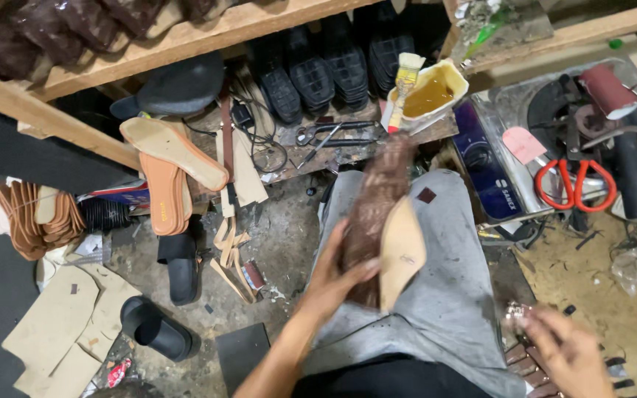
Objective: The person assembles a brown sandal at a workbench. They hold the shoe on their lap, position and press a leather strap with a gold buckle onto the shoe upper, trim and fit components, then apply glue from a container with a brush onto the shoe sole area and press the parts together.
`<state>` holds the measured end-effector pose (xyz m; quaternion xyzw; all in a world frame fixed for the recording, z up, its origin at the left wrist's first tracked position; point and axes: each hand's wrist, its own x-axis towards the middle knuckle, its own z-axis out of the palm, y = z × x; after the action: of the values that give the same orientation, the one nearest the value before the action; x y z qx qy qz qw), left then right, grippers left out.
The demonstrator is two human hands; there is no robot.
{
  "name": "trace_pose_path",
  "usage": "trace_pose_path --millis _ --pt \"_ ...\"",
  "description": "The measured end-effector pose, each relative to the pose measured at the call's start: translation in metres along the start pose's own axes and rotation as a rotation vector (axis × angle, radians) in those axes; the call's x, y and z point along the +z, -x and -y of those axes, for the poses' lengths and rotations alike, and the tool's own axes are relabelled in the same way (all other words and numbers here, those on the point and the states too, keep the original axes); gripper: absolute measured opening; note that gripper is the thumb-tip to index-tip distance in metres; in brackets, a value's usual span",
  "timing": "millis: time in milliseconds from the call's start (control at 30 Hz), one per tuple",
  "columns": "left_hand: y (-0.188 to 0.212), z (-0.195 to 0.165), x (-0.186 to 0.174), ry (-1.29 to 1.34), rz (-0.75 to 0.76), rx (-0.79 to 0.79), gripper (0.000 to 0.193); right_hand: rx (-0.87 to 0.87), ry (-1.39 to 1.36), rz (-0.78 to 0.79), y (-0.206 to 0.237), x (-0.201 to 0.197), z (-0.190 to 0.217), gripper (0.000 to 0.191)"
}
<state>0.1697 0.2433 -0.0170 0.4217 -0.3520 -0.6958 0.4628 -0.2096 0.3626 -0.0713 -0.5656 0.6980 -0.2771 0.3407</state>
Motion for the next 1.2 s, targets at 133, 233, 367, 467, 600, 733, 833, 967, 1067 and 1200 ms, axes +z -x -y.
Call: trace_pose_path --millis 133,233,367,467,600,733,833,967,1067,1200 --pt "0.079 0.038 -0.009 0.608 0.006 -0.245 0.069 0.099 -0.567 0.005 -0.015 0.004 0.052 0.047" --pt "0.117 0.057 -0.009 0.907 0.315 -0.263 0.071 0.147 -0.785 0.148 -0.035 0.018 0.085 0.042" --pt "0.14 0.076 -0.003 0.847 0.129 -0.306 0.077 0.087 -0.89 0.429 -0.056 0.043 0.115 0.046" --pt "0.137 0.076 -0.006 0.672 0.076 -0.317 0.075 0.027 -0.87 0.631 -0.073 0.055 0.132 0.044" --pt "0.139 0.05 -0.017 -0.043 -0.217 -0.14 0.069 0.033 -0.808 0.839 -0.09 0.069 0.163 0.037" --pt "0.137 0.018 -0.044 0.402 -0.249 -0.124 0.057 -0.035 -0.508 1.116 -0.1 0.083 0.207 0.03" --pt "0.131 0.012 -0.061 0.394 -0.225 -0.238 0.029 0.019 -0.235 1.252 -0.099 0.09 0.238 0.035" --pt "0.13 0.019 -0.08 0.379 -0.321 -0.3 0.019 0.014 -0.066 1.159 -0.108 0.072 0.25 0.042" --pt "0.135 0.032 -0.097 0.421 -0.323 -0.412 0.026 0.132 0.012 1.032 -0.112 0.06 0.229 0.033" --pt "0.142 0.063 -0.099 0.464 -0.335 -0.551 0.019 0.29 -0.144 0.955 -0.099 0.063 0.174 0.027"
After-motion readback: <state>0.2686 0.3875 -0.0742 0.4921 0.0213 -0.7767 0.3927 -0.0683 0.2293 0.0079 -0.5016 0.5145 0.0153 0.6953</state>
